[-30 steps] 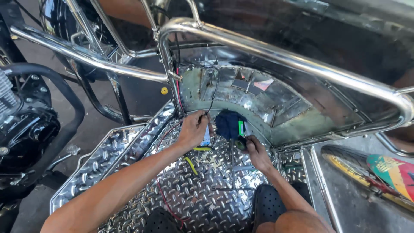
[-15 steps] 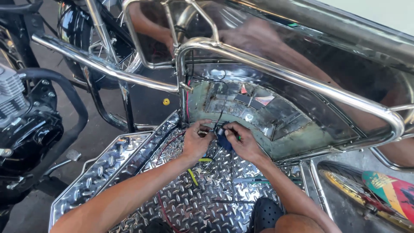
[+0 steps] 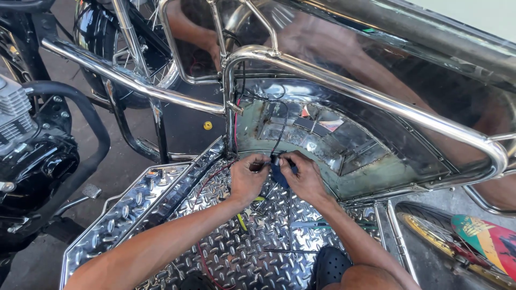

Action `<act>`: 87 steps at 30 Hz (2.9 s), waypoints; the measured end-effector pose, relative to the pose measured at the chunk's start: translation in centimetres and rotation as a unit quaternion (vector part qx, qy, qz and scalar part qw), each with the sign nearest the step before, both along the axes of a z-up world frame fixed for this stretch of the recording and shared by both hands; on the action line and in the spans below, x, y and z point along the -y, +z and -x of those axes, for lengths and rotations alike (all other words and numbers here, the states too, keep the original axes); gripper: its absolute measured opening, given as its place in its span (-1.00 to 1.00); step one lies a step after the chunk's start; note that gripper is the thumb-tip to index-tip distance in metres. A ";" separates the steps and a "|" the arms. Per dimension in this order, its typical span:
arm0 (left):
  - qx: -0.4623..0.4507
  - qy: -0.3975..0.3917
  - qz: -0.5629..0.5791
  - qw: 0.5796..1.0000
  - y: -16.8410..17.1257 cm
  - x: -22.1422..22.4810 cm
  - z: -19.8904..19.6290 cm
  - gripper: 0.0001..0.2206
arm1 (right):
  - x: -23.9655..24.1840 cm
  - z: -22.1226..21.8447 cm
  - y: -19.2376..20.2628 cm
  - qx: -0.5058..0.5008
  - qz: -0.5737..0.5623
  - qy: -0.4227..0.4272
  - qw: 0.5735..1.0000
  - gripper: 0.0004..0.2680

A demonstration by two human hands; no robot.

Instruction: Repairing and connecting electrical wires on a motorcycle using pliers and electrical tape

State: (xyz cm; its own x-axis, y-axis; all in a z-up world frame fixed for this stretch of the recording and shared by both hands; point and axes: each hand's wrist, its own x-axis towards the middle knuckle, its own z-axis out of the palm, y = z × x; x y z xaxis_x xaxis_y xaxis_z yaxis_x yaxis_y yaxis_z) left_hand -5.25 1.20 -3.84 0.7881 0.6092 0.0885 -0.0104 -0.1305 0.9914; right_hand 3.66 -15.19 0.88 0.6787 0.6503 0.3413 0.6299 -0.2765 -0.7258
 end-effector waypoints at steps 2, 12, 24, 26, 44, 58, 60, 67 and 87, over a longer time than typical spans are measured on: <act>0.004 0.002 0.002 1.000 -0.3 -0.1 -0.1 -0.79 | 0.0 0.0 0.2 0.005 -0.010 0.001 1.000 -0.77; -0.005 0.011 0.057 0.998 0.5 0.6 -0.5 -0.86 | 0.6 -0.2 -1.6 0.060 0.000 -0.049 0.997 -0.86; -0.033 -0.117 0.020 0.992 -1.9 0.1 -2.3 -0.83 | 0.1 -1.0 -2.3 0.085 -0.033 -0.056 0.994 -0.89; -0.026 -0.116 0.042 0.992 -0.2 0.2 -1.7 -0.85 | -0.4 -1.8 -3.5 0.076 -0.041 -0.053 0.995 -0.89; -0.037 0.007 0.289 0.957 1.8 0.5 -0.8 -0.48 | -3.6 -2.0 -4.7 -0.427 -0.149 0.027 0.892 -0.76; 0.012 -0.062 0.246 0.967 0.7 -0.9 -0.9 -0.42 | -1.4 -0.4 -1.3 -0.357 -0.226 0.146 0.895 -0.03; -0.005 -0.084 0.225 0.971 1.5 -1.0 -0.8 -0.35 | -1.8 0.5 -1.5 -0.337 -0.288 0.158 0.882 -0.32; 0.012 -0.164 0.281 0.946 0.4 -1.4 -1.3 -0.25 | 0.9 0.1 -2.1 -0.407 -0.337 0.099 0.843 -0.70; -0.094 -0.171 -0.027 0.980 0.8 -0.9 -1.2 -0.86 | -0.6 -4.6 -5.5 0.057 -0.093 0.052 0.993 -0.96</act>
